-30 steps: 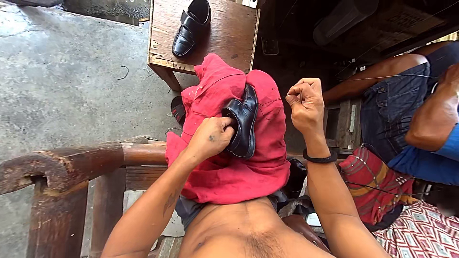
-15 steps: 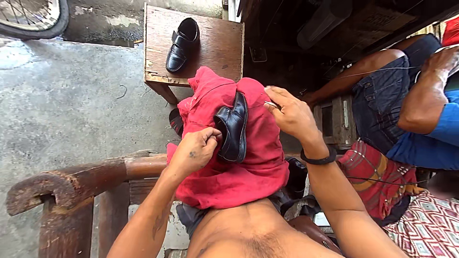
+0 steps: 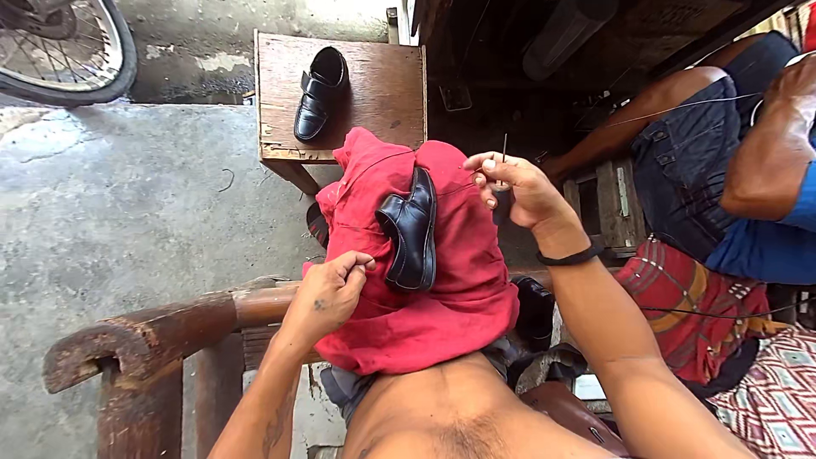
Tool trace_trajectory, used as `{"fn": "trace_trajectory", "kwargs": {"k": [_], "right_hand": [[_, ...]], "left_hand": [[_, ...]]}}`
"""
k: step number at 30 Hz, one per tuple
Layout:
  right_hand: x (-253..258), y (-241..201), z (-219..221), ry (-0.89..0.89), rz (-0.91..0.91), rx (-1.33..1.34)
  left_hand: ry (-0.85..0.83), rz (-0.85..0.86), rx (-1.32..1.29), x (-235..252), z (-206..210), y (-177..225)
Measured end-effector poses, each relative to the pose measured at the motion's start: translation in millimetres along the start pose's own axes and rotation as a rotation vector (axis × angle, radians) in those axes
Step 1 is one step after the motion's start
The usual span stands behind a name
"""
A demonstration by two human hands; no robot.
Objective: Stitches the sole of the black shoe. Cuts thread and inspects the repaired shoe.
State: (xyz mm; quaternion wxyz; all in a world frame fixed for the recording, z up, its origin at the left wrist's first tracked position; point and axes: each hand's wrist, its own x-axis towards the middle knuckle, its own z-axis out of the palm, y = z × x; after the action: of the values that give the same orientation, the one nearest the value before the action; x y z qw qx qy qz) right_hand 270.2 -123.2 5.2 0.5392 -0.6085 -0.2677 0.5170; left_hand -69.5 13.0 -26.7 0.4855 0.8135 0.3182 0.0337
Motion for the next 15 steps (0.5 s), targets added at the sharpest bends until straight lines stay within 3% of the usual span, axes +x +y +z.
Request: {"fn": "trace_trajectory", "kwargs": {"k": [4,6,8,11,13,15], "right_hand": [[-7,-9,12,0.150,-0.106,-0.871],[-14,2,33,0.267,-0.186,-1.115],[-13,16,46,0.264,-0.233,-1.183],[-10,30,39,0.087,-0.279,-0.979],[-30,5,19,-0.052,-0.215,-0.855],[-68,-7,-20,-0.009,-0.119,-0.896]], "left_hand": [[-0.002,-0.002,0.010,-1,1,1],[-0.010,-0.008,0.016,-1,2,2],[-0.004,-0.003,0.021,-3,2,1],[-0.021,0.047,0.089,-15,-6,-9],[-0.030,0.060,0.141,-35,-22,-30],[-0.067,0.012,0.141,-60,-44,-58]]}}
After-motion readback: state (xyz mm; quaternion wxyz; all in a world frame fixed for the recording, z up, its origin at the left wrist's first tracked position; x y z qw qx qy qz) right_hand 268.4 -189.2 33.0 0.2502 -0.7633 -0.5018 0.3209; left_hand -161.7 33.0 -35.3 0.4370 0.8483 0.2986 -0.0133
